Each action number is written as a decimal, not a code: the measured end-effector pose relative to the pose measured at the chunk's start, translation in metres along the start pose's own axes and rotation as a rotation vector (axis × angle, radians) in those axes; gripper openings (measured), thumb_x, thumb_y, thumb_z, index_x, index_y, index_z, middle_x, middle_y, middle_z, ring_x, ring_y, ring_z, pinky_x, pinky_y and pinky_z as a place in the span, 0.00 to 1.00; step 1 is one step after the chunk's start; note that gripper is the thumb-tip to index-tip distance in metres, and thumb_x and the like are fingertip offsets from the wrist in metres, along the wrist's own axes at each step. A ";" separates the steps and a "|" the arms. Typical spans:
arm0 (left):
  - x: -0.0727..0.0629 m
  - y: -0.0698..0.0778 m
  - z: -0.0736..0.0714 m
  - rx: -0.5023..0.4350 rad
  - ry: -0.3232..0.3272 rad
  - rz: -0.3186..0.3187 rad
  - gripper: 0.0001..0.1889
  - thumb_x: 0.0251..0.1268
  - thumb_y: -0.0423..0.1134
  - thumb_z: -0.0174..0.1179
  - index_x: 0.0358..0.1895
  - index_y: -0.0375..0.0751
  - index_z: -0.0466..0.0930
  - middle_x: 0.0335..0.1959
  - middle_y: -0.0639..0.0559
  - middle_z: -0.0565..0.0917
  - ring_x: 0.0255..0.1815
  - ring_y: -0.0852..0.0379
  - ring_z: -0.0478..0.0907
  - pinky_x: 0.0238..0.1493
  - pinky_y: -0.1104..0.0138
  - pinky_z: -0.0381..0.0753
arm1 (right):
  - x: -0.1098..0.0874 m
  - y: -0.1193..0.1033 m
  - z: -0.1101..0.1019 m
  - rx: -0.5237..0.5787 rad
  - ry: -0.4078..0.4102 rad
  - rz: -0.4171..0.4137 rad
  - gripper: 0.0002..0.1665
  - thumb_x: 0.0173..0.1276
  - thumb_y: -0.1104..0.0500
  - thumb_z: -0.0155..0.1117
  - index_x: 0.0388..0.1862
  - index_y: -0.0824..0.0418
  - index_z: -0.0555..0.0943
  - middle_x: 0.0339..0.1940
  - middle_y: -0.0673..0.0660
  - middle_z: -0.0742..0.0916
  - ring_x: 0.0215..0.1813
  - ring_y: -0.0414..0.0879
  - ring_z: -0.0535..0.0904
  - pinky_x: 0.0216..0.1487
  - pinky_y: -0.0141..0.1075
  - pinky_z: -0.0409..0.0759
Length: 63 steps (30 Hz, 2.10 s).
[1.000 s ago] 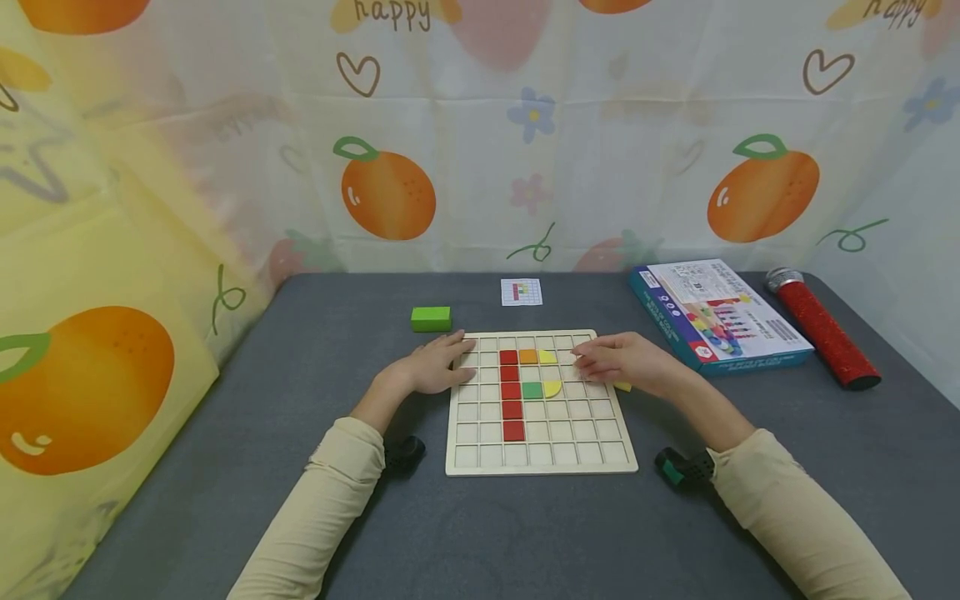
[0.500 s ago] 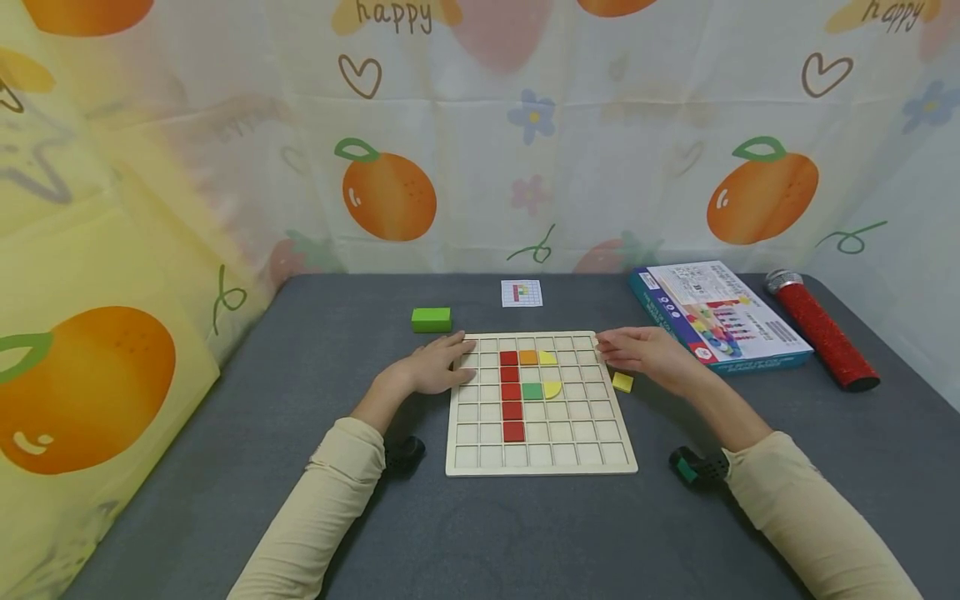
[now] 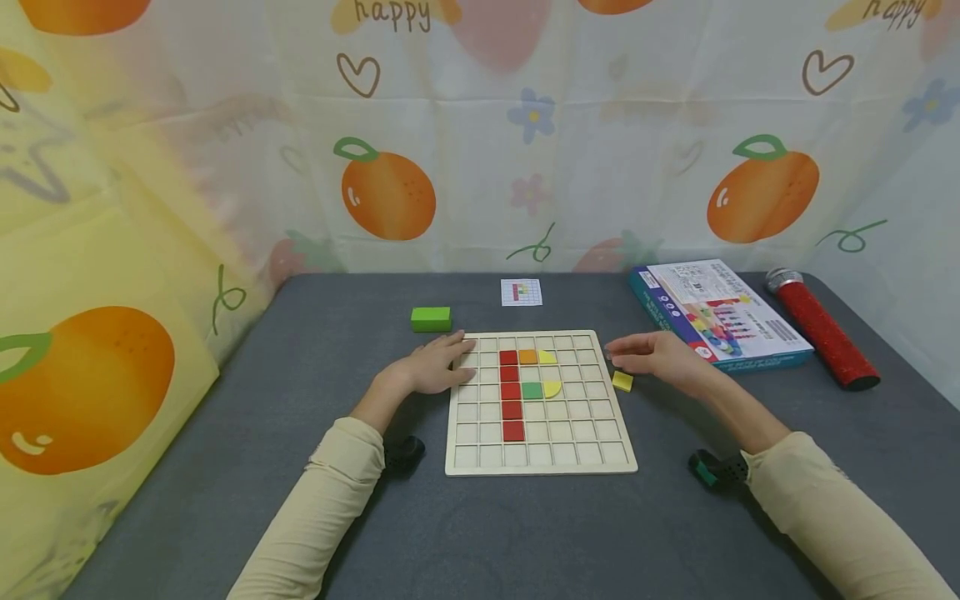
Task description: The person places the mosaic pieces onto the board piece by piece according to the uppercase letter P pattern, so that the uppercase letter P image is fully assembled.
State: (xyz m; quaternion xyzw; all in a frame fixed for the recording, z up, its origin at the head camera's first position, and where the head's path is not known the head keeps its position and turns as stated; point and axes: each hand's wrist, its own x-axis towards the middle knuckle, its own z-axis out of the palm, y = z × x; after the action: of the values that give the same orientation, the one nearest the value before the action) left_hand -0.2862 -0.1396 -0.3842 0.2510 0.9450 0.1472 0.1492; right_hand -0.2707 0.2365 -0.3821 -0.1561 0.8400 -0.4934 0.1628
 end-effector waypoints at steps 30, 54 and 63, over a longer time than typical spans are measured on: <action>0.000 0.000 0.000 -0.002 -0.004 -0.002 0.32 0.75 0.49 0.46 0.75 0.39 0.52 0.75 0.38 0.48 0.74 0.40 0.44 0.68 0.43 0.46 | -0.006 -0.002 0.004 -0.294 -0.059 -0.154 0.23 0.60 0.71 0.68 0.54 0.73 0.77 0.37 0.58 0.82 0.38 0.50 0.76 0.39 0.33 0.76; -0.002 0.001 0.000 -0.006 0.009 -0.003 0.32 0.74 0.49 0.47 0.75 0.38 0.53 0.75 0.38 0.49 0.74 0.39 0.45 0.67 0.42 0.47 | -0.002 -0.012 0.007 -0.256 0.000 -0.096 0.17 0.67 0.65 0.63 0.53 0.71 0.79 0.36 0.57 0.84 0.36 0.49 0.80 0.38 0.38 0.81; -0.002 0.002 0.000 -0.005 0.007 -0.007 0.32 0.74 0.49 0.47 0.75 0.38 0.53 0.75 0.38 0.49 0.74 0.40 0.45 0.68 0.42 0.47 | 0.010 -0.019 0.016 -0.127 0.021 0.003 0.23 0.66 0.59 0.66 0.55 0.70 0.78 0.39 0.58 0.84 0.39 0.49 0.82 0.43 0.40 0.81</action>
State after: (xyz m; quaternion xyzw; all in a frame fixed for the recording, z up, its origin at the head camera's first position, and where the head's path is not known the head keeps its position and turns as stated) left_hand -0.2839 -0.1391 -0.3831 0.2469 0.9460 0.1498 0.1472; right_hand -0.2708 0.2109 -0.3735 -0.1600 0.8714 -0.4406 0.1447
